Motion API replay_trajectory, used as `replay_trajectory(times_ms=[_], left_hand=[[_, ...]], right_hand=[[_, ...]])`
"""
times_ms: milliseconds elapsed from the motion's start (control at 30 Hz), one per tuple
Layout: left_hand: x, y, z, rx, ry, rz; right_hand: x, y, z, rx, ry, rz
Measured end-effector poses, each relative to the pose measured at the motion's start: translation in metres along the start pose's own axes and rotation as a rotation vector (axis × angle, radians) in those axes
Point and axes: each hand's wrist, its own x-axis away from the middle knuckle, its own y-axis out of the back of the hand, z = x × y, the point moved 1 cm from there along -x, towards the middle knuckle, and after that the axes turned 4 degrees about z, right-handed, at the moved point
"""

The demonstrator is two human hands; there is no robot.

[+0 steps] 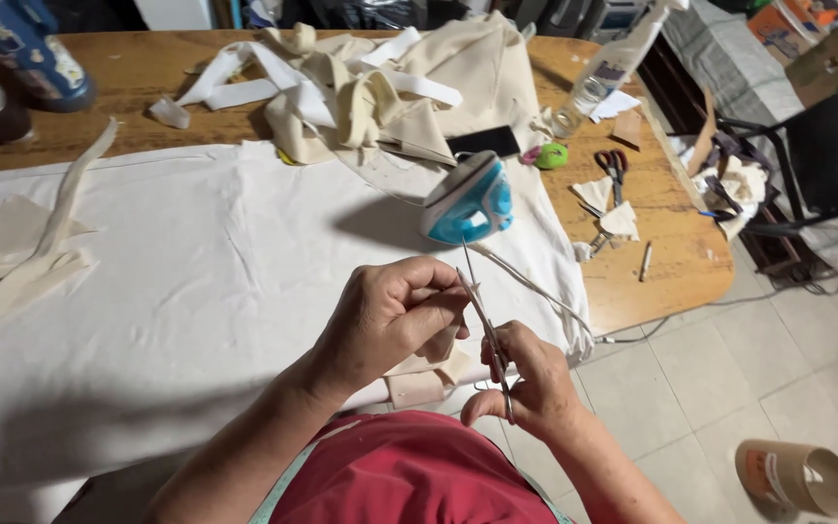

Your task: Cutting long strips of cream-colored fabric into smaller pieces using scissors on a workbench.

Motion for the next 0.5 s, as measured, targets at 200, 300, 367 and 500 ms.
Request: replay_trajectory(times_ms=[200,300,367,500], left_hand=[[-0.01,-0.025,-0.007,-0.014,0.152,-0.038],[-0.012,-0.031,-0.009,-0.092,0.076,-0.035],[-0.013,-0.034,-0.012,-0.107,0.09,-0.036],[-0.012,-0.035,-0.012,-0.154,0.013,-0.007]], right_hand=[[0.022,0.015,-0.017,0.164,-0.076,-0.052],[0.025,0.02,-0.016,0.147,-0.056,-0.074],[0.025,0.022,-0.015,0.153,-0.038,-0.087],[0.029,0.021,-0.021,0.153,-0.003,-0.076]])
